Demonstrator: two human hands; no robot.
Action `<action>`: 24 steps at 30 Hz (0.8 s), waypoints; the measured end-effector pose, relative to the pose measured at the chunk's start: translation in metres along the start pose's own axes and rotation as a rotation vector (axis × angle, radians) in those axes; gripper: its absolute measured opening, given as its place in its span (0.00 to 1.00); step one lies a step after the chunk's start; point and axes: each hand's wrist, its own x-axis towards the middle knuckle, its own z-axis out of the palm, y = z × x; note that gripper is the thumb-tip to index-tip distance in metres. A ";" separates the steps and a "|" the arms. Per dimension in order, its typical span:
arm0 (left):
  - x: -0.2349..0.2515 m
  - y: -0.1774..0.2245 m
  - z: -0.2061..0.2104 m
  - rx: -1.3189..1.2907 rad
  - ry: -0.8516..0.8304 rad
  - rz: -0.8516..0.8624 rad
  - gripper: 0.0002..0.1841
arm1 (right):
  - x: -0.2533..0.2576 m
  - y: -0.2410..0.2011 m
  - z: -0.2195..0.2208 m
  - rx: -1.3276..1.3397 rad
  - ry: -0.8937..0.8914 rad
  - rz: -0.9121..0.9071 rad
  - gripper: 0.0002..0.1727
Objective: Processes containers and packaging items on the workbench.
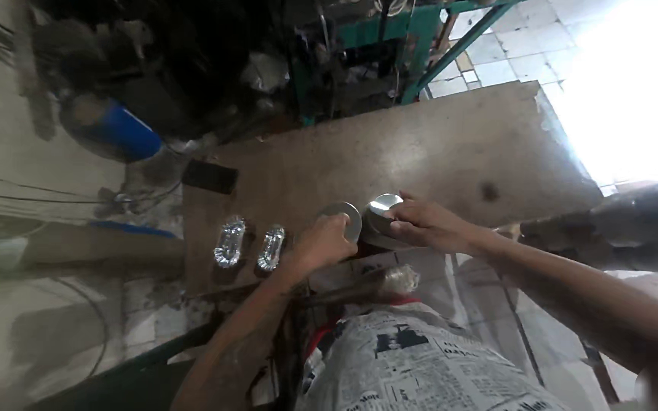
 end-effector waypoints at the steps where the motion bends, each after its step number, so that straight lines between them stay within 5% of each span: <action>1: 0.003 -0.006 -0.009 -0.078 -0.074 0.059 0.17 | 0.000 0.000 0.000 0.008 0.000 -0.009 0.26; 6: 0.018 -0.033 -0.034 -0.406 -0.402 0.231 0.16 | -0.001 0.007 0.001 0.059 -0.016 -0.017 0.27; 14: 0.015 -0.032 -0.036 -0.396 -0.389 0.216 0.17 | -0.002 0.009 0.011 0.015 0.081 0.023 0.16; 17: 0.008 -0.018 -0.030 -0.299 -0.219 0.135 0.34 | -0.003 0.006 0.018 -0.121 0.074 0.064 0.20; 21: -0.053 -0.002 -0.009 -0.079 0.247 0.244 0.21 | -0.011 -0.037 0.028 -0.378 0.278 0.036 0.18; 24: -0.103 -0.010 0.018 -0.735 0.599 0.447 0.18 | -0.017 -0.096 0.046 0.215 0.566 0.096 0.19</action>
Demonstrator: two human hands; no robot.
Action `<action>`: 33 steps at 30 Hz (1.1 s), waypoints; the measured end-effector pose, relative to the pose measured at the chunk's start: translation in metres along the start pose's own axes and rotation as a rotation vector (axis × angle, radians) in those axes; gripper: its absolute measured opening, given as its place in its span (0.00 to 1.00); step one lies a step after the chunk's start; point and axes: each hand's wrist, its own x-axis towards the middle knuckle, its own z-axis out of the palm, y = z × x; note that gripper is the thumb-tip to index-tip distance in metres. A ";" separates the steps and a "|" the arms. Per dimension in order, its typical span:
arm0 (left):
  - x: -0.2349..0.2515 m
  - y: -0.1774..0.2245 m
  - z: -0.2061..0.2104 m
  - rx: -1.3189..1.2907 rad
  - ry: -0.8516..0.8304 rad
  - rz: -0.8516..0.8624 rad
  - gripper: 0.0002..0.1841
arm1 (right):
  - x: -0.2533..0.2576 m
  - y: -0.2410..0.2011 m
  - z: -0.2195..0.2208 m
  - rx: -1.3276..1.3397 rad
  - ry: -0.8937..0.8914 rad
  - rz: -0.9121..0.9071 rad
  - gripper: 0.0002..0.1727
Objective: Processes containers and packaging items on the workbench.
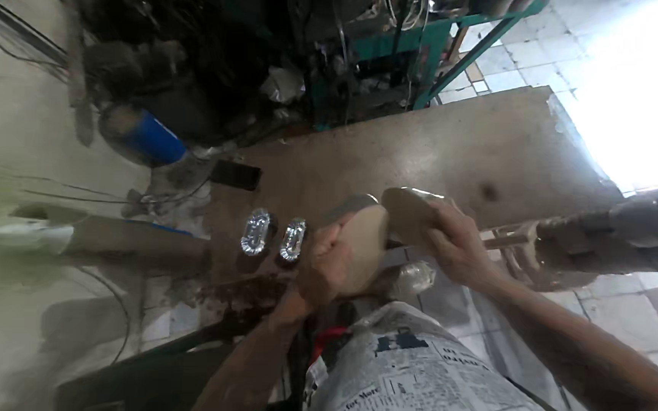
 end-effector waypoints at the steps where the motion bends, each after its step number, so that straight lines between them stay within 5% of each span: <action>1: -0.015 -0.002 0.004 -0.278 0.105 -0.101 0.18 | -0.008 -0.014 0.017 0.342 0.027 0.181 0.18; 3: -0.037 -0.012 0.015 -0.590 0.254 -0.377 0.18 | -0.019 -0.035 0.058 0.782 0.114 0.518 0.18; 6: -0.064 -0.024 0.020 -0.840 0.369 -0.642 0.16 | -0.032 -0.051 0.086 0.914 -0.008 0.742 0.16; 9: -0.087 -0.048 0.030 -1.180 0.385 -0.493 0.13 | -0.035 -0.039 0.078 0.993 -0.343 0.677 0.13; 11: -0.095 -0.076 0.055 -1.201 0.405 -0.378 0.15 | -0.040 -0.025 0.081 1.021 -0.384 0.658 0.12; 13: -0.093 -0.112 0.072 -1.025 0.376 -0.543 0.10 | -0.052 0.011 0.078 0.721 -0.417 0.580 0.12; 16: -0.078 -0.189 0.095 -0.219 -0.282 -0.748 0.22 | -0.099 0.082 0.039 -0.091 -0.803 0.344 0.23; 18: -0.057 -0.242 0.126 0.163 -0.509 -0.777 0.29 | -0.136 0.116 0.017 -0.438 -1.101 0.432 0.25; 20: -0.041 -0.273 0.151 0.366 -0.513 -0.852 0.33 | -0.176 0.142 0.004 -0.512 -1.207 0.617 0.24; 24: -0.027 -0.242 0.139 0.295 -0.583 -0.932 0.30 | -0.210 0.165 -0.002 -0.544 -1.187 0.804 0.23; 29: -0.046 -0.225 0.098 0.282 -0.602 -0.920 0.26 | -0.210 0.192 -0.011 -0.487 -1.113 0.636 0.23; 31: -0.058 -0.170 0.045 0.267 -0.445 -0.974 0.30 | -0.208 0.215 -0.004 -0.500 -1.097 0.576 0.21; 33: -0.089 -0.120 -0.001 0.158 -0.142 -0.890 0.29 | -0.170 0.186 0.003 -0.484 -1.236 0.635 0.21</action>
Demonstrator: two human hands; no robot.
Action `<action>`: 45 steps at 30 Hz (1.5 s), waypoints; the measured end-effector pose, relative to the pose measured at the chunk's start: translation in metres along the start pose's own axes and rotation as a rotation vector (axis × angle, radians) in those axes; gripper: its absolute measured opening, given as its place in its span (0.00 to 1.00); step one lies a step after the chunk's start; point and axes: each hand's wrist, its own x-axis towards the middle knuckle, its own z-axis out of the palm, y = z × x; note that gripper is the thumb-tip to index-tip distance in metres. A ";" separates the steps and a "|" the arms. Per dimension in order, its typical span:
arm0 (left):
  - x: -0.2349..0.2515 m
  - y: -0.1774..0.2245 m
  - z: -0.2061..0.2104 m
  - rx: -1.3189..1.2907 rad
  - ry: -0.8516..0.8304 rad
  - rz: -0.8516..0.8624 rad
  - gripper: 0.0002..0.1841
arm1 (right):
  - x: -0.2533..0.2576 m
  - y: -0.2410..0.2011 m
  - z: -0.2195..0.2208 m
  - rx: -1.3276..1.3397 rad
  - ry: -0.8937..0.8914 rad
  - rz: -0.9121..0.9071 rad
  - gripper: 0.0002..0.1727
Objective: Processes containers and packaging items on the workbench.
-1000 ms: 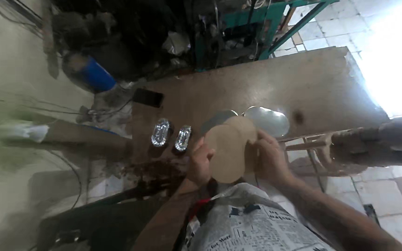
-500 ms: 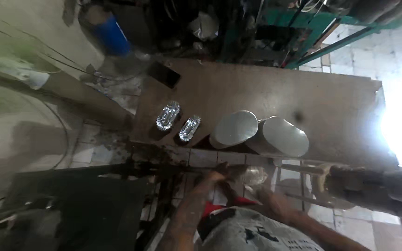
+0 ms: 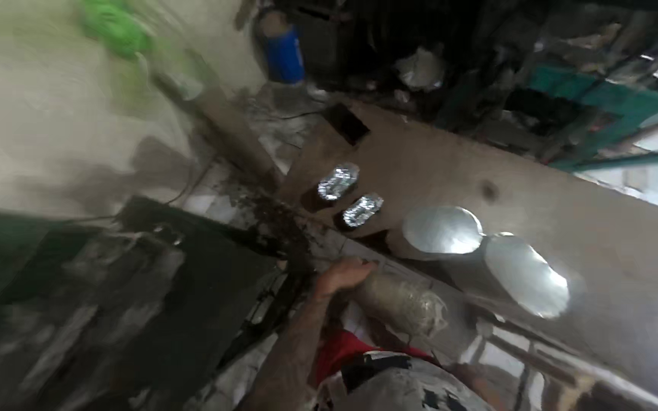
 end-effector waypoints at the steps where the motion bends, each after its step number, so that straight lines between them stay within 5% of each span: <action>1: -0.031 -0.005 -0.018 -0.133 0.111 0.111 0.26 | -0.006 -0.016 -0.015 -0.006 -0.010 -0.074 0.20; 4: -0.105 -0.029 -0.061 -0.306 0.419 0.241 0.28 | -0.024 -0.062 -0.047 0.012 0.089 -0.409 0.18; 6: -0.129 -0.053 -0.102 -0.540 0.641 0.247 0.31 | -0.013 -0.089 -0.063 0.046 0.126 -0.445 0.19; 9: -0.145 -0.080 -0.165 -0.932 1.004 0.382 0.19 | 0.009 -0.131 -0.069 0.057 0.193 -0.416 0.20; 12: -0.156 -0.112 -0.176 -0.621 1.310 0.376 0.25 | 0.034 -0.190 -0.064 0.055 0.288 -0.557 0.16; 18: -0.208 -0.269 -0.112 -0.043 1.033 -0.453 0.40 | 0.051 -0.324 -0.043 0.154 0.387 -0.776 0.16; 20: -0.235 -0.297 -0.115 -0.058 0.925 -0.451 0.33 | 0.049 -0.376 -0.032 0.215 0.396 -0.844 0.17; 23: -0.281 -0.288 -0.099 -0.115 0.850 -0.252 0.29 | 0.046 -0.453 -0.011 0.079 0.400 -1.028 0.16; 26: -0.328 -0.305 -0.082 0.042 0.533 -0.202 0.30 | 0.054 -0.520 0.020 -0.443 0.436 -1.367 0.14; 29: -0.347 -0.356 -0.072 0.238 0.398 -0.265 0.28 | 0.095 -0.579 0.048 -0.966 0.250 -1.613 0.16; 31: -0.363 -0.340 -0.068 0.271 0.402 -0.293 0.26 | 0.124 -0.617 0.067 -1.153 0.191 -1.644 0.16; 33: -0.383 -0.299 -0.055 0.264 0.422 -0.234 0.24 | 0.127 -0.642 0.096 -1.212 0.135 -1.475 0.17; 36: -0.405 -0.252 -0.015 0.053 0.460 0.075 0.13 | 0.080 -0.658 0.159 -1.164 -0.094 -1.187 0.23; 40: -0.394 -0.214 0.019 -0.238 0.415 0.269 0.19 | 0.038 -0.675 0.233 -1.191 -0.229 -1.221 0.20; 43: -0.392 -0.202 0.032 -0.390 0.444 0.148 0.22 | 0.036 -0.674 0.196 -1.380 -0.288 -1.296 0.21; 45: -0.393 -0.198 0.037 -0.354 0.373 0.046 0.12 | 0.011 -0.679 0.142 -1.531 -0.416 -1.222 0.26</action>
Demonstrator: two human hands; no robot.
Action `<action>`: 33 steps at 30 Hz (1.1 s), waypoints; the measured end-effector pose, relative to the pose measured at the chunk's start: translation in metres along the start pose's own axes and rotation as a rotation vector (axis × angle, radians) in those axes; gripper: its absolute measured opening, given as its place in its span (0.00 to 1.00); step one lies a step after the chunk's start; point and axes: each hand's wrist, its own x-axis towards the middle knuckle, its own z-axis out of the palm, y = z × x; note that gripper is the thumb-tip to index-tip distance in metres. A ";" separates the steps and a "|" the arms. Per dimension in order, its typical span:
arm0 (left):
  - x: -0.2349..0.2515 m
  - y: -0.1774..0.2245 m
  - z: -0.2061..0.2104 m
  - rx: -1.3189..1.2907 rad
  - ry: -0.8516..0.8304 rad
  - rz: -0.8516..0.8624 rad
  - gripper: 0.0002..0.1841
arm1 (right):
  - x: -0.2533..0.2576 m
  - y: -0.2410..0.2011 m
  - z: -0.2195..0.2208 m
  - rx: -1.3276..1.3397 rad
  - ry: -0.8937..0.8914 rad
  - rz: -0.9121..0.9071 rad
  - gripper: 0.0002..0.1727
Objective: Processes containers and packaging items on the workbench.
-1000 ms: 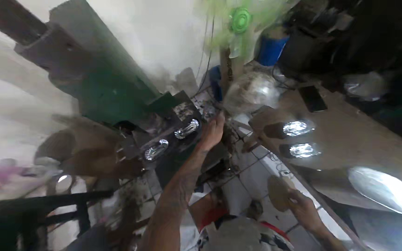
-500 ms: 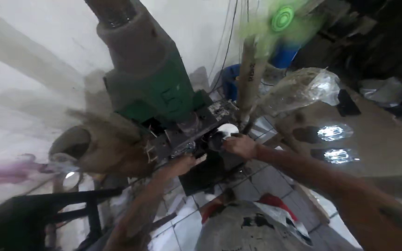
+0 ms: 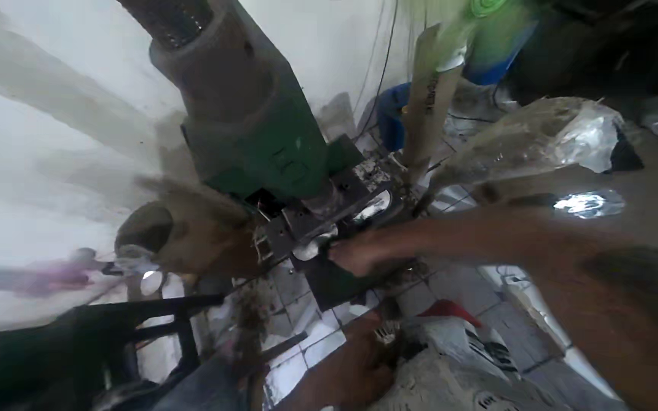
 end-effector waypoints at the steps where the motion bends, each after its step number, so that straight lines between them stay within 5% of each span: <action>1: 0.003 0.001 -0.001 0.066 -0.085 -0.039 0.16 | -0.039 0.011 -0.021 0.035 -0.079 0.000 0.30; 2: 0.009 -0.002 -0.002 0.100 -0.174 -0.032 0.19 | -0.080 0.035 -0.039 0.141 -0.093 0.014 0.32; 4: 0.031 -0.015 -0.003 -0.014 -0.344 0.068 0.17 | -0.144 0.125 -0.052 0.344 0.197 -0.028 0.29; 6: 0.060 -0.030 0.009 -0.211 -0.490 0.131 0.13 | -0.204 0.188 -0.070 0.439 0.454 0.213 0.27; 8: 0.084 -0.021 0.032 -0.220 -0.508 0.058 0.11 | -0.253 0.185 -0.071 0.528 0.597 0.502 0.32; 10: 0.107 0.004 0.048 -0.128 -0.470 0.109 0.13 | -0.282 0.154 -0.042 0.568 0.629 0.591 0.39; 15: 0.205 0.067 0.036 0.102 -0.126 0.058 0.26 | -0.359 0.061 0.151 0.736 0.579 0.499 0.44; 18: 0.296 0.135 0.043 0.369 -0.096 0.034 0.23 | -0.383 0.004 0.297 0.982 0.507 0.726 0.50; 21: 0.397 0.180 0.083 0.627 -0.159 0.173 0.19 | -0.358 -0.025 0.440 1.159 0.449 1.162 0.57; 23: 0.458 0.193 0.112 0.771 -0.209 0.287 0.20 | -0.332 -0.037 0.541 1.114 0.491 1.294 0.60; 25: 0.498 0.203 0.133 0.845 -0.250 0.314 0.20 | -0.329 -0.040 0.577 1.099 0.540 1.298 0.56; 30: 0.533 0.206 0.149 0.957 -0.325 0.230 0.24 | -0.335 -0.032 0.580 1.218 0.502 1.300 0.49; 33: 0.539 0.202 0.149 0.911 -0.369 0.227 0.22 | -0.335 -0.031 0.582 1.212 0.484 1.288 0.55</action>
